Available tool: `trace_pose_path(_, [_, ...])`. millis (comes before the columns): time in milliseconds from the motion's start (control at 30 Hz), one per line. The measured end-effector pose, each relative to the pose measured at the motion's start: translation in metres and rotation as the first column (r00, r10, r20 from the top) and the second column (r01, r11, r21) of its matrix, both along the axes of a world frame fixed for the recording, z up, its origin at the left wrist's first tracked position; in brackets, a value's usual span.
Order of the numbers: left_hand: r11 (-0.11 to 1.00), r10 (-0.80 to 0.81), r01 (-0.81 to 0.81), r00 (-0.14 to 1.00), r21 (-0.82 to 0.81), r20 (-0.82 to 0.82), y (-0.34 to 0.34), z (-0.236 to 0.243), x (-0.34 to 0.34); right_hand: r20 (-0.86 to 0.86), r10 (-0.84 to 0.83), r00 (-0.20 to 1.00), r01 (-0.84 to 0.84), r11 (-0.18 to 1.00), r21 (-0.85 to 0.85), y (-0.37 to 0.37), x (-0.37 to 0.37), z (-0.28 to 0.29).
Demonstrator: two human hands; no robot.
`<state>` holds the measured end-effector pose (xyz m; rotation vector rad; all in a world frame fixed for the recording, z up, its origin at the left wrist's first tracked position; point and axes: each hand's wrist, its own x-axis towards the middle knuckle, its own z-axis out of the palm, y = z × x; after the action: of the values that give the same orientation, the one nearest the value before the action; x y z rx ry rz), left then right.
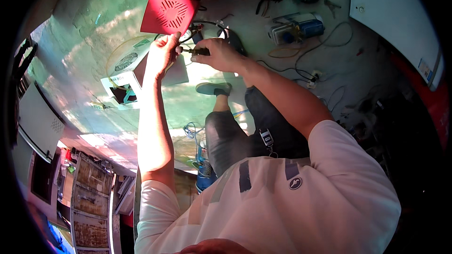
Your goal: The person connects a hose to a red machine, uses pliers to adjust a wire on a compressor, and wipes components with a blue cloth while sitting on the floor.
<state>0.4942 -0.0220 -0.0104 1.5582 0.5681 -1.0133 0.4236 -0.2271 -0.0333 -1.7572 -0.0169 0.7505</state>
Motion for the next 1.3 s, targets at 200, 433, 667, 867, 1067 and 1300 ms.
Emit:
trace_pose_path(200, [0.972,0.232,-0.233,0.972,0.032,0.031,0.070,0.054,-0.102,0.182,0.469,0.864,-0.395,0.857,-0.331,-0.015,-0.077,-0.074])
trace_pose_path(433, [0.781,0.609,-0.578,0.788,-0.237,0.086,0.162,0.134,-0.264,0.135,0.650,0.748,-0.484,0.673,-0.559,-0.009,-0.110,-0.136])
trace_pose_path(667, [0.719,0.695,-0.692,0.717,-0.058,0.054,0.196,0.156,-0.389,0.373,0.519,0.769,-0.273,0.795,-0.542,0.025,-0.087,-0.060])
trace_pose_path(867, [0.548,0.829,-0.833,0.553,0.080,0.079,0.206,0.172,-0.463,0.452,0.392,0.801,-0.226,0.898,-0.378,0.060,-0.084,0.093])
trace_pose_path(1067, [0.577,0.817,-0.811,0.572,-0.099,0.081,0.247,0.197,-0.482,0.379,0.246,0.892,-0.144,0.950,-0.277,0.091,-0.135,0.268])
trace_pose_path(1300, [0.849,0.528,-0.473,0.774,-0.236,0.349,0.276,0.307,-0.447,0.266,-0.280,0.922,0.270,0.960,0.076,0.115,-0.206,0.425])
